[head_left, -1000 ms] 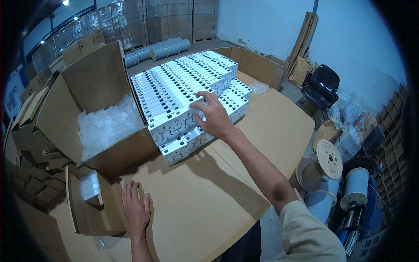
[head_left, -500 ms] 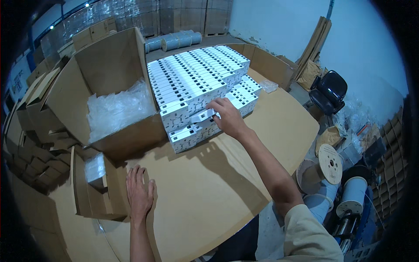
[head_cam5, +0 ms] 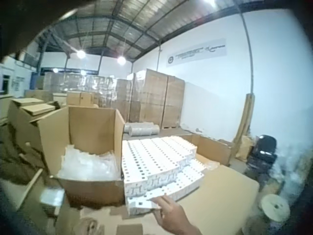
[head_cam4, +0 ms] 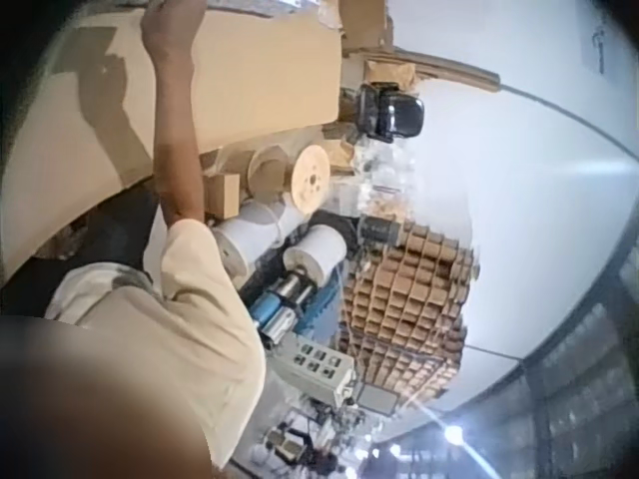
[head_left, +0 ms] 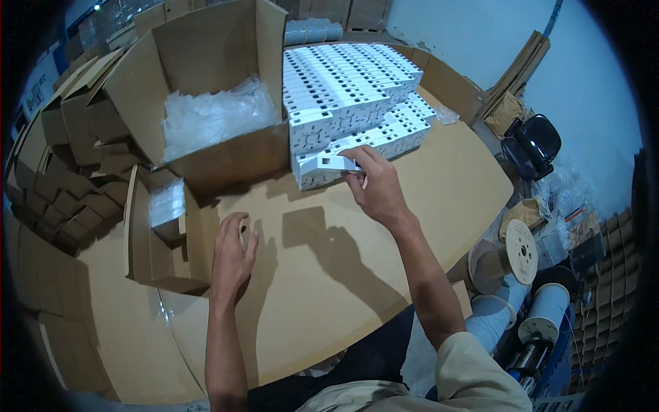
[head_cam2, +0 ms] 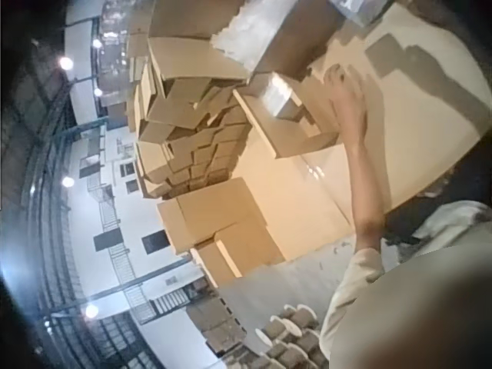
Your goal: Place a small white box into a clear plastic bag and then into a larger cardboard shipping box.
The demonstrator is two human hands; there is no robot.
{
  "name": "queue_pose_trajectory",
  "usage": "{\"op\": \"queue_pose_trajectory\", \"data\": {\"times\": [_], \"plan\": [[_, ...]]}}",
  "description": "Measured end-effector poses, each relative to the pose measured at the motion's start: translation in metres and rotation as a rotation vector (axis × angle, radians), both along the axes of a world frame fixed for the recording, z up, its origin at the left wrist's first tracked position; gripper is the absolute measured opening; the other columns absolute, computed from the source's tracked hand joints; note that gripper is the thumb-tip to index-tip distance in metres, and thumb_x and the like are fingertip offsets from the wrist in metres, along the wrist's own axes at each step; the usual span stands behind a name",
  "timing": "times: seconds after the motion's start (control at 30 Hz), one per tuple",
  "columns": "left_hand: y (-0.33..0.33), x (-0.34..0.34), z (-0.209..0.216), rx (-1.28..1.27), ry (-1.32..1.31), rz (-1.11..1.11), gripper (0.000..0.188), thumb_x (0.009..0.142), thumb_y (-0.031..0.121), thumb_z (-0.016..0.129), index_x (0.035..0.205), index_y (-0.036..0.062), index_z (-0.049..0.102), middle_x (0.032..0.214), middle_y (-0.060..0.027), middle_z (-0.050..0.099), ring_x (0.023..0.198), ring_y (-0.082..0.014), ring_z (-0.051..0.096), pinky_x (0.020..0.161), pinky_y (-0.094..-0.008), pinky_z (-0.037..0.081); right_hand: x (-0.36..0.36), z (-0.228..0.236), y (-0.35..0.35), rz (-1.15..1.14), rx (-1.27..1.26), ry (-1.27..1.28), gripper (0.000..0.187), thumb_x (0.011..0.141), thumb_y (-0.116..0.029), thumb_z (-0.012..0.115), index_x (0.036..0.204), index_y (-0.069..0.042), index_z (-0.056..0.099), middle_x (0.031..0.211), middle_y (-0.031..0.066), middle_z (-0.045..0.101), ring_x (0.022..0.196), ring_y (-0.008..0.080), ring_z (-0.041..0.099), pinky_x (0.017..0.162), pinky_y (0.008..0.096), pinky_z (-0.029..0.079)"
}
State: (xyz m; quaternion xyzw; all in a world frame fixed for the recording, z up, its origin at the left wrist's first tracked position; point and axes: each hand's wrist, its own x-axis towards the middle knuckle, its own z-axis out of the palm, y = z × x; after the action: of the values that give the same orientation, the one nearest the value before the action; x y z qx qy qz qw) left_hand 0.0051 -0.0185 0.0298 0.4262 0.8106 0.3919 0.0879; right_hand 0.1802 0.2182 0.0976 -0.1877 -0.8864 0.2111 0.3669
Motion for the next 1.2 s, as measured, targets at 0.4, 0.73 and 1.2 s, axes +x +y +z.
{"op": "queue_pose_trajectory", "data": {"times": [0.4, 0.73, 1.2], "plan": [[-0.010, -0.022, 0.007, 0.173, -0.756, 0.018, 0.028, 0.107, 0.033, 0.048, 0.120, 0.0093, 0.055, 0.083, -0.0054, 0.064, 0.068, -0.0110, 0.061, 0.057, -0.0242, 0.050, -0.049, -0.040, -0.094, 0.241, -0.168, -0.204, 0.033, 0.080, 0.001, 0.068, 0.112, -0.008, 0.061, 0.106, 0.0125, 0.061, 0.092, 0.0380, 0.063, 0.077, 0.0477, 0.052], [-0.003, -0.035, -0.009, 0.368, -0.631, 0.126, 0.029, 0.102, 0.018, 0.058, 0.128, 0.0097, 0.050, 0.092, -0.0050, 0.064, 0.080, -0.0070, 0.058, 0.064, -0.0220, 0.049, -0.086, -0.071, -0.094, 0.360, -0.601, 0.138, 0.017, 0.092, -0.003, 0.066, 0.109, 0.000, 0.065, 0.115, 0.0110, 0.062, 0.100, 0.0219, 0.067, 0.080, 0.0327, 0.057], [0.002, -0.034, -0.026, 0.161, -0.281, 0.134, 0.038, 0.091, 0.000, 0.065, 0.126, 0.0002, 0.050, 0.113, -0.0188, 0.070, 0.109, -0.0244, 0.067, 0.092, -0.0387, 0.053, -0.096, -0.125, -0.070, 0.303, -0.729, 0.088, 0.037, 0.084, 0.007, 0.069, 0.115, 0.001, 0.050, 0.108, 0.0162, 0.066, 0.105, 0.0226, 0.068, 0.092, 0.0347, 0.054]]}}
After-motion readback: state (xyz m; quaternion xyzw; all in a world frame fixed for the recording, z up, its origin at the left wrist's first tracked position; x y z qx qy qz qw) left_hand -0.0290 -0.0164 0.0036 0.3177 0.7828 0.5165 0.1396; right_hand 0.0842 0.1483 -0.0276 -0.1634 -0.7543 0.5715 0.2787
